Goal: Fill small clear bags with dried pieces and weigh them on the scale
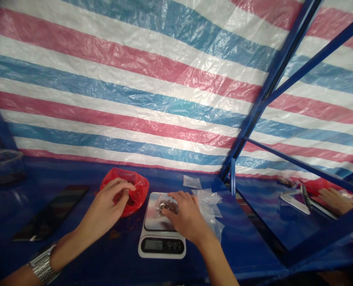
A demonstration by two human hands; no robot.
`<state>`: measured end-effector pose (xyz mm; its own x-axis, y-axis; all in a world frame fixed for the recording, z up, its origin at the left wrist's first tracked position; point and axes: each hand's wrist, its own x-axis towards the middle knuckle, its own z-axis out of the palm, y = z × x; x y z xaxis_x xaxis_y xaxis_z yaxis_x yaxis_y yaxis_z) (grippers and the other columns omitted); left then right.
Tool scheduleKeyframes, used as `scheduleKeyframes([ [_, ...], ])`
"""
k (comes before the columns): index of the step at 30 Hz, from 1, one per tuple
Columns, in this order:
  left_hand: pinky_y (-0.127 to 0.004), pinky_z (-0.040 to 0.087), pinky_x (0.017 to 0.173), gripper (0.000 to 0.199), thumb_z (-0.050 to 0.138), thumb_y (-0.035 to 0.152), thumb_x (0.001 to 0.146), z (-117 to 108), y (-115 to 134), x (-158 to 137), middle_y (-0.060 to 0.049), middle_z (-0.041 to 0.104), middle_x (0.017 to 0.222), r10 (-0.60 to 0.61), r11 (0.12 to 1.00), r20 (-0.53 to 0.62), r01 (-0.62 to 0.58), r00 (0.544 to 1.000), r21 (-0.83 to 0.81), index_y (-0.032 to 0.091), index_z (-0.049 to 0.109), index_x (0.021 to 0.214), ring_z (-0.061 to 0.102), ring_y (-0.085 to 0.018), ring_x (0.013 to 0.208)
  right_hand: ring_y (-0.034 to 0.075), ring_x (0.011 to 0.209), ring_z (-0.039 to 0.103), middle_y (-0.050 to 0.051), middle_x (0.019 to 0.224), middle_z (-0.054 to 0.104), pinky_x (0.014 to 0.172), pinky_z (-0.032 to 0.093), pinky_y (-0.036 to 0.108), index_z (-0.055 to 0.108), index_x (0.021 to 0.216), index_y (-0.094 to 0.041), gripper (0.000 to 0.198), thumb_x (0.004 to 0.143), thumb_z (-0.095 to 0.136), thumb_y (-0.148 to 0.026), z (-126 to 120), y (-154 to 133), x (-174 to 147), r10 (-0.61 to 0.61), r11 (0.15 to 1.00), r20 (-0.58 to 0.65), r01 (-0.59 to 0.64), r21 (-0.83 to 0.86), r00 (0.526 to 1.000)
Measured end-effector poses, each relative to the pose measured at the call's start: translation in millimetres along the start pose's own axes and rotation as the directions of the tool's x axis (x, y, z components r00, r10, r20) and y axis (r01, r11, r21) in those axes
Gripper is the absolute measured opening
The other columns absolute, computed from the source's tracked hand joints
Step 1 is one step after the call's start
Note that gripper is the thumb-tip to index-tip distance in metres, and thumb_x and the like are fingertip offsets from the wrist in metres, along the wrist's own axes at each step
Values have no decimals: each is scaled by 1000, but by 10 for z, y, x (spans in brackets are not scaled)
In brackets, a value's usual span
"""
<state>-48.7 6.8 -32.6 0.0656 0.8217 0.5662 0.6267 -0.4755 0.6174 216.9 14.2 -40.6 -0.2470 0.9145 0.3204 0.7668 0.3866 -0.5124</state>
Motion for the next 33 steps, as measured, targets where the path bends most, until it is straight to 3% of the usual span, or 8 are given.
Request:
scheduleKeyframes([
  [3, -38, 50, 88, 19, 46, 25, 97, 118, 196, -107, -4, 72, 101, -66, 998, 96, 67, 993, -3, 26, 65, 95, 68, -24, 99, 29, 95, 66, 5, 98, 77, 96, 42, 45, 78, 105, -30, 25, 82, 76, -37, 77, -8, 51, 1, 1000, 18, -1, -24, 1000],
  [6, -36, 51, 78, 19, 52, 39, 97, 282, 337, -179, -5, 73, 92, -150, 989, 161, 150, 975, 9, 25, 65, 100, 71, -26, 86, 25, 83, 67, 3, 88, 78, 85, 46, 38, 78, 98, -28, 18, 82, 73, -37, 119, -92, 124, 19, 994, -65, -12, 105, 998],
  [11, -34, 55, 80, 31, 51, 49, 98, 462, 307, -93, -7, 77, 92, -220, 913, 178, 266, 959, -308, 21, 65, 101, 74, -25, 88, 21, 75, 65, 2, 88, 76, 75, 49, 34, 73, 101, -27, 19, 85, 69, -36, 173, -401, 138, 45, 960, -73, -23, 280, 996],
  [17, -39, 53, 98, 30, 53, 44, 98, 525, 147, 73, -9, 76, 112, -183, 896, 65, 194, 981, -400, 20, 68, 106, 71, -26, 107, 22, 81, 67, 5, 99, 74, 74, 53, 34, 66, 107, -23, 32, 89, 65, -49, 246, -422, 162, 116, 871, -56, -74, 486, 992],
  [20, -39, 54, 94, 32, 51, 45, 100, 547, 148, 81, -10, 75, 110, -163, 905, 88, 184, 983, -384, 20, 67, 108, 70, -25, 103, 23, 75, 66, 7, 91, 73, 71, 53, 35, 67, 105, -20, 43, 87, 65, -58, 260, -299, 229, 220, 826, -131, -113, 553, 967],
  [23, -36, 55, 87, 32, 50, 46, 100, 547, 187, 70, -9, 74, 106, -144, 910, 101, 172, 984, -376, 20, 67, 109, 70, -23, 95, 24, 81, 66, 8, 92, 74, 78, 53, 36, 70, 97, -19, 44, 86, 66, -61, 246, -248, 265, 212, 793, -131, -92, 602, 968],
  [29, -29, 51, 69, 33, 50, 48, 100, 512, 232, 68, -3, 70, 84, -137, 900, 141, 183, 980, -397, 20, 66, 99, 64, -19, 75, 22, 77, 62, 4, 81, 69, 77, 49, 34, 69, 89, -19, 40, 95, 55, -56, 232, -333, 234, 144, 853, -173, -34, 521, 974],
  [33, -29, 52, 76, 30, 50, 45, 100, 508, 226, 63, -3, 71, 90, -150, 854, 128, 194, 980, -484, 20, 65, 98, 67, -19, 83, 21, 79, 61, 5, 88, 70, 78, 49, 33, 68, 97, -19, 39, 96, 54, -56, 283, -387, 229, 118, 863, -228, 14, 505, 966],
])
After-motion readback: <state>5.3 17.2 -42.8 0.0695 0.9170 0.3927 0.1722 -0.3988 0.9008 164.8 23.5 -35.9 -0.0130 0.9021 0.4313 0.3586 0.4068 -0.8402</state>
